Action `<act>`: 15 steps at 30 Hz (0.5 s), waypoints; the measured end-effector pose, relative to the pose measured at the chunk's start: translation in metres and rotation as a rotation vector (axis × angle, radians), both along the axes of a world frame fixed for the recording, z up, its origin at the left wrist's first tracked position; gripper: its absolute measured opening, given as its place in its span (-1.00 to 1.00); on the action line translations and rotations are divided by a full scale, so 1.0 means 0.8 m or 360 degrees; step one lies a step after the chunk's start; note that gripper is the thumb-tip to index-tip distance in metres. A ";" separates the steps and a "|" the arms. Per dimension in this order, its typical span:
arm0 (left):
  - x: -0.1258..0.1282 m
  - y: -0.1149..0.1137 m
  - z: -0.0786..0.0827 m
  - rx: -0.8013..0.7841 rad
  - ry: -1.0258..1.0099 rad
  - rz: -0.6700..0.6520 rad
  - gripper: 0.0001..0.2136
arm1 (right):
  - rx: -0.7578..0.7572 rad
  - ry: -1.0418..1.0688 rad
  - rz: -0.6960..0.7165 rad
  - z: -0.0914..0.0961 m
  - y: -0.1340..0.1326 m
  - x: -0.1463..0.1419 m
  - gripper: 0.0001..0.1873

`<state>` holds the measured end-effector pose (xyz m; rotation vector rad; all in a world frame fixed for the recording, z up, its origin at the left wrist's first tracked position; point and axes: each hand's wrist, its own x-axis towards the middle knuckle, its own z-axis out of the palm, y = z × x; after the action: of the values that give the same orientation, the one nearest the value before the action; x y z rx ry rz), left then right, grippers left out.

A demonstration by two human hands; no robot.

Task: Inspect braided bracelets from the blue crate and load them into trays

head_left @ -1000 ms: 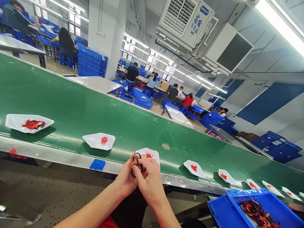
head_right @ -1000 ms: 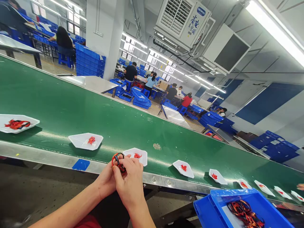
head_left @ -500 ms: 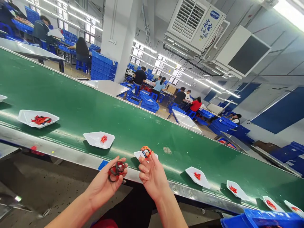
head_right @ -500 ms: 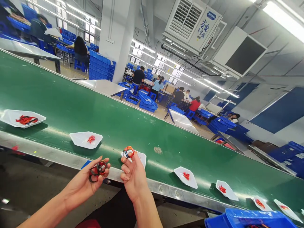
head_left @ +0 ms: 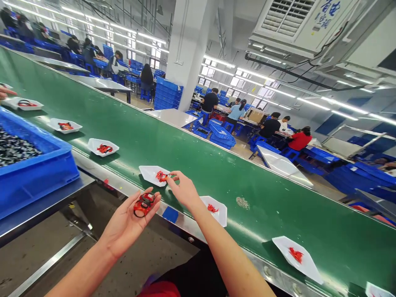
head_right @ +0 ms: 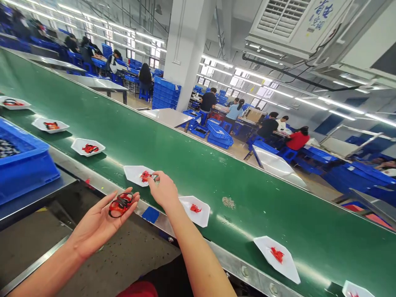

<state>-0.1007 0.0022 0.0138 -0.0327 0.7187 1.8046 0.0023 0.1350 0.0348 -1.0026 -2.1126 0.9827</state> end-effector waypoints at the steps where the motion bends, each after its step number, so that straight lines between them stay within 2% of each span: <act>1: -0.004 0.000 -0.002 0.0005 0.0017 0.0004 -0.74 | 0.0043 -0.0031 0.0004 -0.001 -0.002 -0.001 -0.73; 4: 0.004 0.004 -0.008 0.0017 0.0052 -0.0033 -0.74 | 0.0189 -0.0103 0.0054 -0.004 -0.026 0.024 -0.75; 8: 0.044 0.017 -0.014 0.0031 0.0042 -0.0177 -0.75 | 0.0384 -0.0228 0.0209 -0.009 -0.065 0.078 -0.78; 11: 0.076 0.024 -0.017 0.0013 -0.0003 -0.0325 -0.73 | 0.0599 -0.0354 0.0205 -0.021 -0.078 0.108 -0.75; 13: 0.092 0.026 -0.019 -0.0004 -0.0053 -0.0370 -0.74 | 0.0567 -0.0312 0.0099 -0.029 -0.079 0.124 -0.81; 15: 0.102 0.025 -0.020 -0.0008 -0.0100 -0.0417 -0.75 | 0.0345 -0.0133 -0.0035 -0.036 -0.079 0.139 -0.86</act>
<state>-0.0188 0.0218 -0.0019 0.0017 0.6513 1.5450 0.1134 0.0714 0.0064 -0.9697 -2.2158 0.6938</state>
